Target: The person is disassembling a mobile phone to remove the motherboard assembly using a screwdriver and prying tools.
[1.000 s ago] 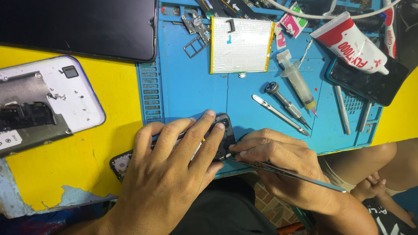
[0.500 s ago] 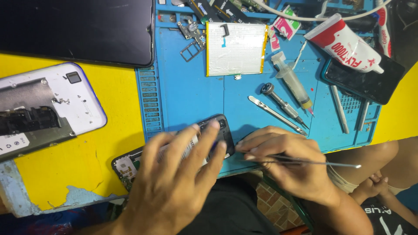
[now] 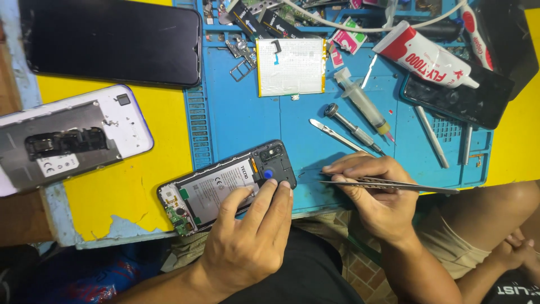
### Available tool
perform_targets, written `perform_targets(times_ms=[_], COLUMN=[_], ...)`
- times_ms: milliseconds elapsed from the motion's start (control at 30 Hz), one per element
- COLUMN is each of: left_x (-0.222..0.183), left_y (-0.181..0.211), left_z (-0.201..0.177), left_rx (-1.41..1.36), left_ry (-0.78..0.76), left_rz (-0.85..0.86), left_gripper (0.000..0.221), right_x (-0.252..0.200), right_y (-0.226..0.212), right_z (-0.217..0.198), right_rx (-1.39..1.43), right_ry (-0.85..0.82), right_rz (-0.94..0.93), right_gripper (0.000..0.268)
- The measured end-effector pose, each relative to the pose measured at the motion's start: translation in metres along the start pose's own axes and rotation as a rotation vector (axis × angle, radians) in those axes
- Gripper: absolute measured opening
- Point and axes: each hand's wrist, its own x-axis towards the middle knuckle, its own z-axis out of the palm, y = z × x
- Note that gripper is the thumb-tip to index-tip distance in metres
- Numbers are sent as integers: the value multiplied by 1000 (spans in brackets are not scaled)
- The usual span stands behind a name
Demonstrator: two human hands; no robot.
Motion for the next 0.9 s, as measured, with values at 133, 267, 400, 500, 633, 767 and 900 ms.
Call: perform_targets(times_ms=[133,267,400,500,633,767,900], left_x=[3,6,6,0,-5,-18,-33], left_y=[6,6,6,8,-18,-86,-129], left_z=[1,-7,-12,-12,-24,-44,-42], left_rx=[18,-19,-99,-59,-148,-68,270], left_ry=[14,59,104,123,182,90,-14], left_rz=[-28,-2,45,60,40,-318,-466], left_gripper=[17,24,33,37,19,20,6], right_x=[-3,-7,-9,-9,-8,3,18], right_y=[2,3,12,9,12,-12,-32], right_z=[-1,-1,-6,-5,-11,-29,-59], right_rx=[40,49,32,10,-13,-21,-449], right_ry=[11,60,86,96,139,67,-10], right_rz=[-9,24,2,35,79,275,410], right_gripper=[14,16,17,15,20,37,31])
